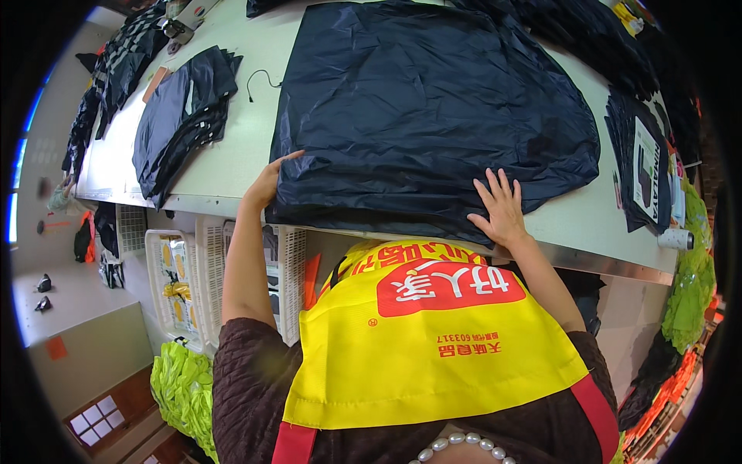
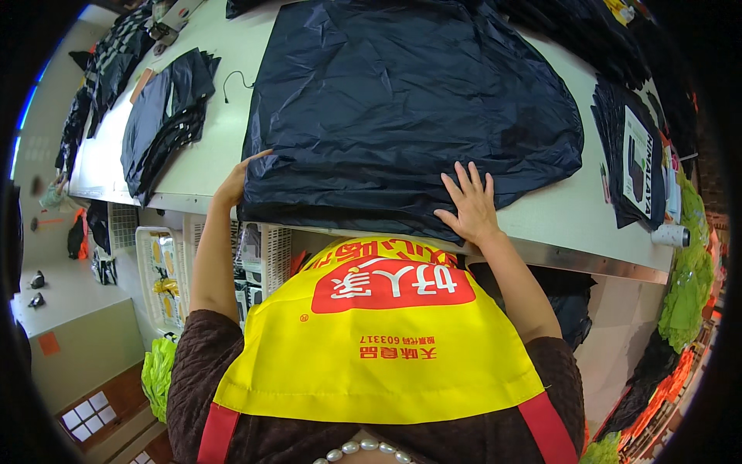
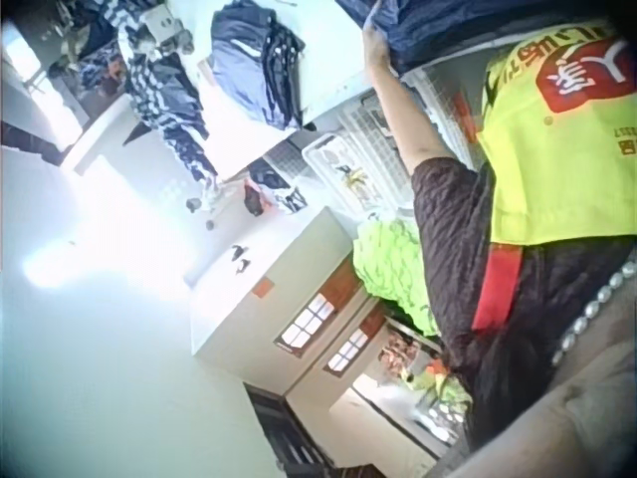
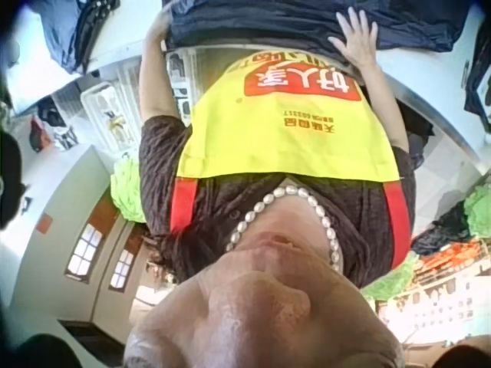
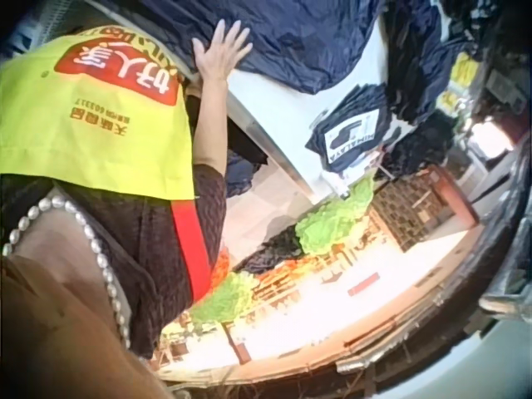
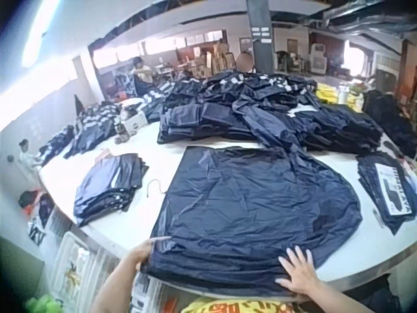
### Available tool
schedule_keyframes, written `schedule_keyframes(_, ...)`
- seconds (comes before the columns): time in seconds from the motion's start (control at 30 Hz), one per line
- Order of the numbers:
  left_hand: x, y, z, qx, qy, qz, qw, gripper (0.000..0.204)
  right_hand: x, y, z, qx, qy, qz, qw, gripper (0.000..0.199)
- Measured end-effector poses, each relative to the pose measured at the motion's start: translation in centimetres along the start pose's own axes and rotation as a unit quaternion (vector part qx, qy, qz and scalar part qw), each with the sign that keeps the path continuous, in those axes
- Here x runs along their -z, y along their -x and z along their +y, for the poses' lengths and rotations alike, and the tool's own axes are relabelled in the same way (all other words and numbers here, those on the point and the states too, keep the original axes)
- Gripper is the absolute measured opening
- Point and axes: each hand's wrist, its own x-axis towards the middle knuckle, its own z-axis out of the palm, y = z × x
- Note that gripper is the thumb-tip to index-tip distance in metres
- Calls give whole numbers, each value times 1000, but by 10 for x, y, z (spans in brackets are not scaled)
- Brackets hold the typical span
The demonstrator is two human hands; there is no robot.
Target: The person folds a black jacket on a table, smooths the fabric, and places it into a plastic bag labeled Himalaya. The person then places the packaged jacket into a white basket and repeats the process with another jacket.
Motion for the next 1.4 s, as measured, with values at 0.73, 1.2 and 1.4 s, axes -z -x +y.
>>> schedule_keyframes(0.73,-44,80,-19,-263,-591,-12,763,79,18,-2,10,17,-56,-84,995,72)
schedule_keyframes(1.2,-12,97,-9,-164,-522,6,837,55,30,23,65,62,-46,-25,997,45)
schedule_keyframes(1.4,4,107,68,-30,-249,72,965,21,111,16,61,-136,-283,-208,926,27)
